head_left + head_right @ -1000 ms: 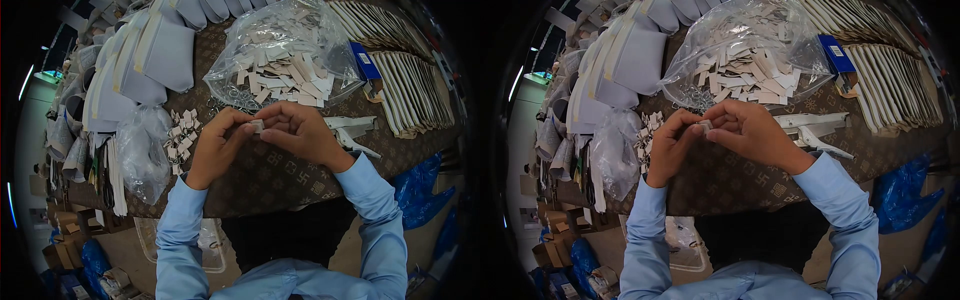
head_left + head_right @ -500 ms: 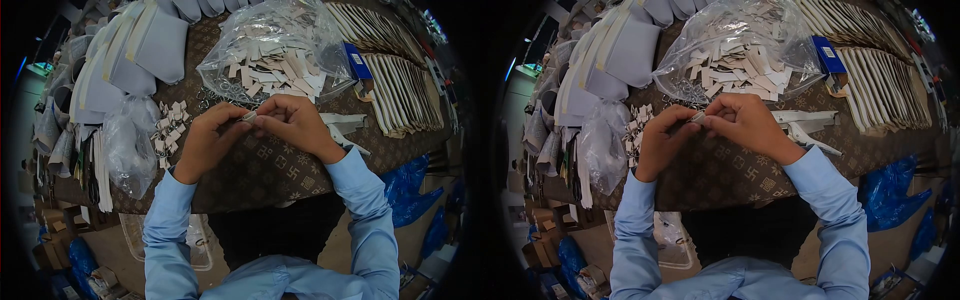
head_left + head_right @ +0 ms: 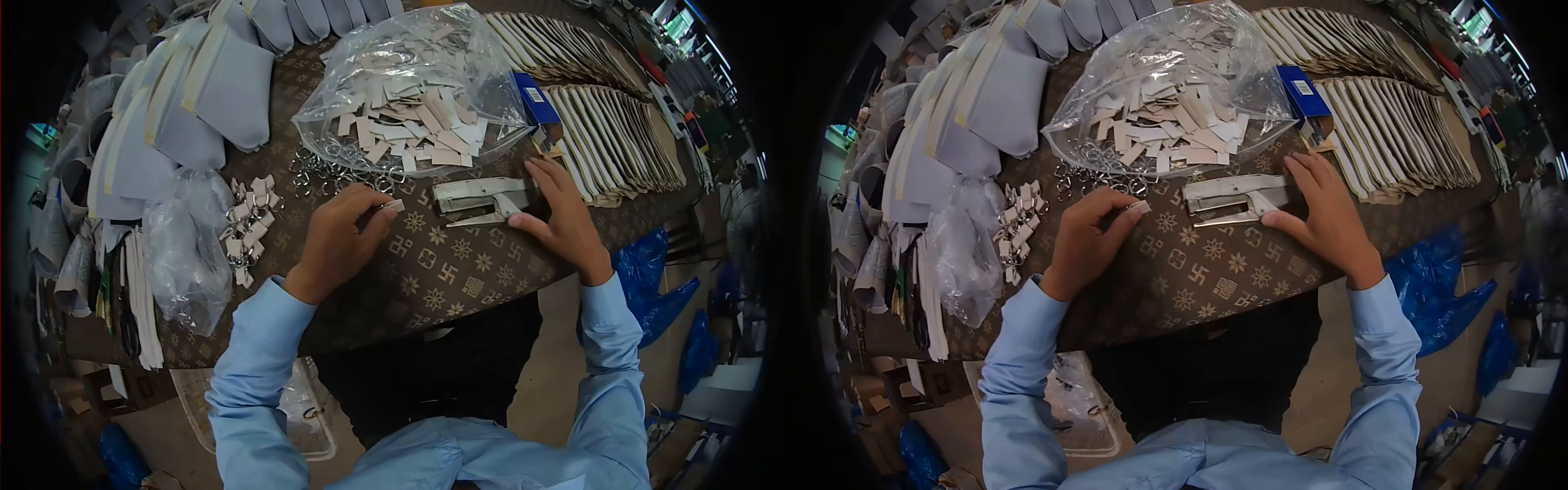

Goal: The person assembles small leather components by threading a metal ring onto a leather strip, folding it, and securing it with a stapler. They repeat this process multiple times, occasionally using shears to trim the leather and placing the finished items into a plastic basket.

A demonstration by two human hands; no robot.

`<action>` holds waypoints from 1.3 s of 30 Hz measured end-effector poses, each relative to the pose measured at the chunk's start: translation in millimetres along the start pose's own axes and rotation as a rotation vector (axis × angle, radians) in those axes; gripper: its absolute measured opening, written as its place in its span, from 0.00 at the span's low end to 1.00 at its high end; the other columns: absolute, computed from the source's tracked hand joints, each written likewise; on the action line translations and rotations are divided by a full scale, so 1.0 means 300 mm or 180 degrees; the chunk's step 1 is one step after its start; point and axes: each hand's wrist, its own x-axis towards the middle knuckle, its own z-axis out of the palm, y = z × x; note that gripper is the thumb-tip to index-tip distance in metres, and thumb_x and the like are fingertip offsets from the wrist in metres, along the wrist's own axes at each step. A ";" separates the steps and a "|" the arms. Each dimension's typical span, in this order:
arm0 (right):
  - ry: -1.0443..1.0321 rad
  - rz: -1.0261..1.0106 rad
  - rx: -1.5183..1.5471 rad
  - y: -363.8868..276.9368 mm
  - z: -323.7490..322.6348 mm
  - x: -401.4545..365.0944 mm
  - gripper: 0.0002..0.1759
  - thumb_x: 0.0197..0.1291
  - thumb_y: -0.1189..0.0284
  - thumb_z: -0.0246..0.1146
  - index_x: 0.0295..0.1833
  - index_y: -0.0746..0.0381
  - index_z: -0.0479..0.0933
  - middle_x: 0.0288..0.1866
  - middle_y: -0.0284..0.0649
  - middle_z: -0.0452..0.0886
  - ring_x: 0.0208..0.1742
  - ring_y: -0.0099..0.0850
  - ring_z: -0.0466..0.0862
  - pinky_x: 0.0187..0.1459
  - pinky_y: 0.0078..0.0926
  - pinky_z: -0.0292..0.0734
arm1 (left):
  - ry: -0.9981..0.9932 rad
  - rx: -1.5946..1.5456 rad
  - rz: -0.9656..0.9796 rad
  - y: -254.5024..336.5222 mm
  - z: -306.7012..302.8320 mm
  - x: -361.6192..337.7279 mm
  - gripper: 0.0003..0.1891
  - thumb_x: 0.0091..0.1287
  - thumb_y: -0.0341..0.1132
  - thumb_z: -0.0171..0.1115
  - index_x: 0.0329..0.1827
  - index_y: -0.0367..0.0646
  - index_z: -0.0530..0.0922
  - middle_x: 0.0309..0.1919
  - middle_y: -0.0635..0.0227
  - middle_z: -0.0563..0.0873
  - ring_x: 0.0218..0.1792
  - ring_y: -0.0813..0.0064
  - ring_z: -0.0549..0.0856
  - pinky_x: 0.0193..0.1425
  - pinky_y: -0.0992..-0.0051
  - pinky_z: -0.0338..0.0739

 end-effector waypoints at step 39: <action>0.0205 -0.0762 -0.0561 0.006 0.028 0.041 0.31 0.51 0.47 0.64 0.43 0.67 0.76 0.40 0.46 0.75 0.43 0.43 0.77 0.43 0.38 0.72 | -0.1120 0.0757 -0.0324 0.060 -0.129 0.039 0.09 0.58 0.35 0.64 0.33 0.37 0.81 0.27 0.59 0.83 0.31 0.58 0.82 0.36 0.67 0.75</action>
